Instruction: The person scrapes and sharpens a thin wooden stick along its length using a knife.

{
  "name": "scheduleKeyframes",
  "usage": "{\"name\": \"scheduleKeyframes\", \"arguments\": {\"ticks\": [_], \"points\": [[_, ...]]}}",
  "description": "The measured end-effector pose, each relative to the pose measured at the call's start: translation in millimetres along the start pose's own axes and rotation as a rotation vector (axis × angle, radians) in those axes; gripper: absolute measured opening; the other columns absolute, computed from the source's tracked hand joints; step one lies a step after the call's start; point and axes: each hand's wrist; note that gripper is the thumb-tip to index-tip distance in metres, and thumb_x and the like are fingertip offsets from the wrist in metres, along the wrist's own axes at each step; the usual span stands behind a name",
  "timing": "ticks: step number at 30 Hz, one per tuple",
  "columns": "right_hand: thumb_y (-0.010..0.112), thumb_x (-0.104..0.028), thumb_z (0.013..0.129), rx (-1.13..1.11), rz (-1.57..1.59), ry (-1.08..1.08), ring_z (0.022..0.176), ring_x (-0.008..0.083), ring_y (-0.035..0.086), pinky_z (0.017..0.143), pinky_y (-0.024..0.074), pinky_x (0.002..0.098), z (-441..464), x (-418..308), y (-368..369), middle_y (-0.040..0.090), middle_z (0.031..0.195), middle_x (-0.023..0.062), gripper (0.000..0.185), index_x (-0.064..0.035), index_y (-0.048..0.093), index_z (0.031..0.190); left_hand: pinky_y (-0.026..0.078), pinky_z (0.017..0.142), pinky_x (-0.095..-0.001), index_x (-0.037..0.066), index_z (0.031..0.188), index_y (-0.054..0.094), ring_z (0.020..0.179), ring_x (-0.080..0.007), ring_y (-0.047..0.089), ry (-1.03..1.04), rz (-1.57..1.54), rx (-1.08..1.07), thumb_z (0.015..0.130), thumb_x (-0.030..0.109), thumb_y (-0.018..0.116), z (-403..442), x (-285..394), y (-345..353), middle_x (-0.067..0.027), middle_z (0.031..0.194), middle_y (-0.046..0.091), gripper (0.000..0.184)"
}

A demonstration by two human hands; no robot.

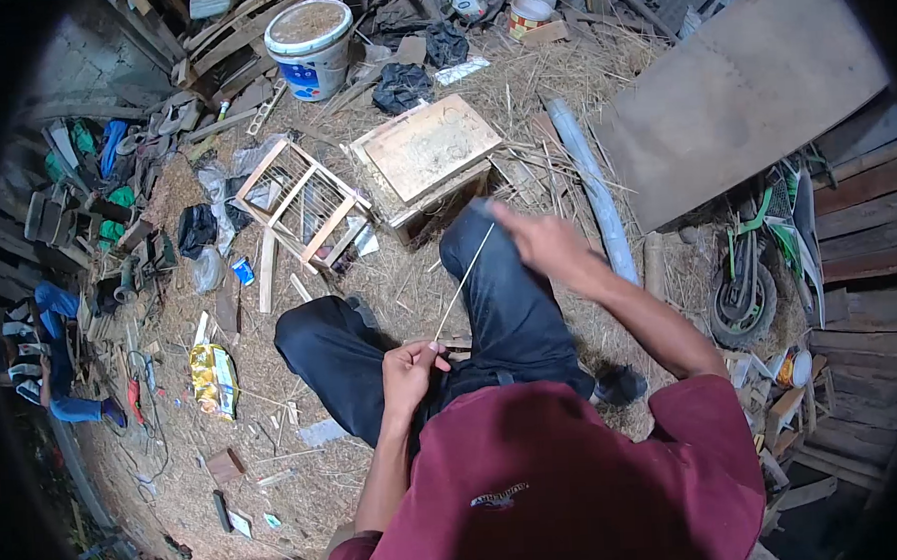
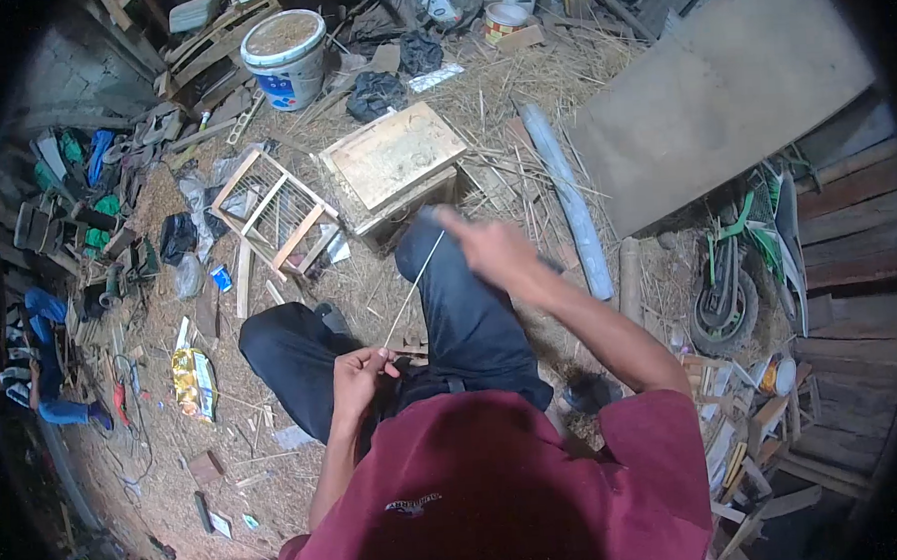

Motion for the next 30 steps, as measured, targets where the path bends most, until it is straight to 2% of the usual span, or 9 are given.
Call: {"name": "scheduleKeyframes", "arguments": {"ticks": [2, 7, 11, 15, 19, 23, 26, 28, 30], "points": [[0.053, -0.013, 0.088, -0.282, -0.123, -0.121, 0.061, 0.0351, 0.066, 0.053, 0.0512, 0.0487, -20, -24, 7, 0.065, 0.074, 0.0199, 0.054, -0.0277, 0.047, 0.139, 0.034, 0.051, -0.0206, -0.002, 0.09, 0.072, 0.054, -0.0022, 0.048, 0.024, 0.027, -0.014, 0.094, 0.013, 0.058, 5, -4, 1, -0.0029, 0.067, 0.069, 0.021], [0.05, -0.01, 0.087, -0.163, -0.143, 0.258, 0.064, 0.0363, 0.067, 0.055, 0.053, 0.0501, 8, 33, 1, 0.066, 0.074, 0.0174, 0.058, -0.0293, 0.044, 0.141, 0.035, 0.052, -0.022, -0.002, 0.089, 0.072, 0.055, -0.0032, 0.048, 0.025, 0.114, -0.018, 0.095, 0.016, 0.058, 5, 0, 4, -0.0019, 0.068, 0.068, 0.023], [0.049, -0.012, 0.09, -0.26, -0.123, -0.07, 0.063, 0.0347, 0.066, 0.053, 0.0528, 0.0482, -17, -12, 3, 0.066, 0.074, 0.0167, 0.051, -0.0261, 0.045, 0.14, 0.035, 0.048, -0.0223, -0.002, 0.089, 0.071, 0.052, -0.0037, 0.048, 0.188, 0.146, -0.016, 0.095, 0.016, 0.058, 29, -11, 12, -0.0022, 0.068, 0.069, 0.023], [0.05, -0.014, 0.09, -0.235, -0.123, 0.295, 0.064, 0.0357, 0.067, 0.054, 0.0529, 0.048, 11, 17, -4, 0.066, 0.076, 0.0181, 0.051, -0.027, 0.046, 0.139, 0.04, 0.052, -0.023, -0.003, 0.088, 0.073, 0.054, -0.0056, 0.054, 0.088, 0.132, 0.022, 0.094, 0.014, 0.058, 31, 14, 20, -0.0053, 0.067, 0.069, 0.023], [0.049, -0.014, 0.09, -0.224, -0.17, -0.013, 0.062, 0.0346, 0.066, 0.052, 0.0522, 0.0485, -7, -15, 3, 0.066, 0.074, 0.0194, 0.047, -0.0265, 0.049, 0.135, 0.039, 0.049, -0.0243, -0.004, 0.087, 0.072, 0.051, -0.0044, 0.051, 0.116, 0.194, 0.006, 0.095, 0.013, 0.057, 48, 18, 26, -0.0047, 0.066, 0.069, 0.024], [0.05, -0.016, 0.09, -0.185, -0.087, 0.317, 0.063, 0.0326, 0.067, 0.053, 0.0532, 0.0479, 13, 34, 6, 0.067, 0.075, 0.0137, 0.054, -0.0308, 0.043, 0.141, 0.037, 0.046, -0.0244, -0.003, 0.085, 0.072, 0.049, -0.0033, 0.048, 0.125, 0.202, 0.03, 0.094, 0.014, 0.058, 58, 45, 38, -0.0036, 0.065, 0.068, 0.024], [0.05, -0.016, 0.091, -0.147, -0.065, 0.055, 0.063, 0.0327, 0.068, 0.052, 0.0529, 0.0486, 1, 14, 13, 0.067, 0.077, 0.0127, 0.056, -0.0333, 0.04, 0.144, 0.036, 0.045, -0.0236, -0.003, 0.086, 0.072, 0.048, -0.0035, 0.048, 0.153, 0.206, 0.016, 0.094, 0.016, 0.058, 70, 41, 42, -0.0036, 0.064, 0.068, 0.024], [0.05, -0.016, 0.09, -0.312, -0.158, -0.017, 0.064, 0.0347, 0.067, 0.052, 0.0523, 0.0491, -15, -10, 22, 0.067, 0.081, 0.0138, 0.057, -0.0347, 0.04, 0.143, 0.035, 0.044, -0.0238, -0.003, 0.086, 0.072, 0.047, -0.0037, 0.047, 0.176, 0.217, 0.011, 0.094, 0.016, 0.058, 78, 35, 46, -0.0036, 0.064, 0.068, 0.024], [0.049, -0.017, 0.091, -0.133, -0.075, 0.089, 0.063, 0.0349, 0.067, 0.05, 0.0508, 0.0501, -3, 16, 25, 0.066, 0.076, 0.0143, 0.055, -0.0344, 0.041, 0.142, 0.028, 0.04, -0.0233, -0.001, 0.087, 0.072, 0.042, -0.0027, 0.04, 0.084, 0.057, -0.051, 0.092, 0.016, 0.06, 88, 29, 43, -0.0047, 0.065, 0.068, 0.021]]}}
Point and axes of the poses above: each hand's wrist, its own z-axis towards the middle knuckle, its own y-axis out of the palm, x = y × z
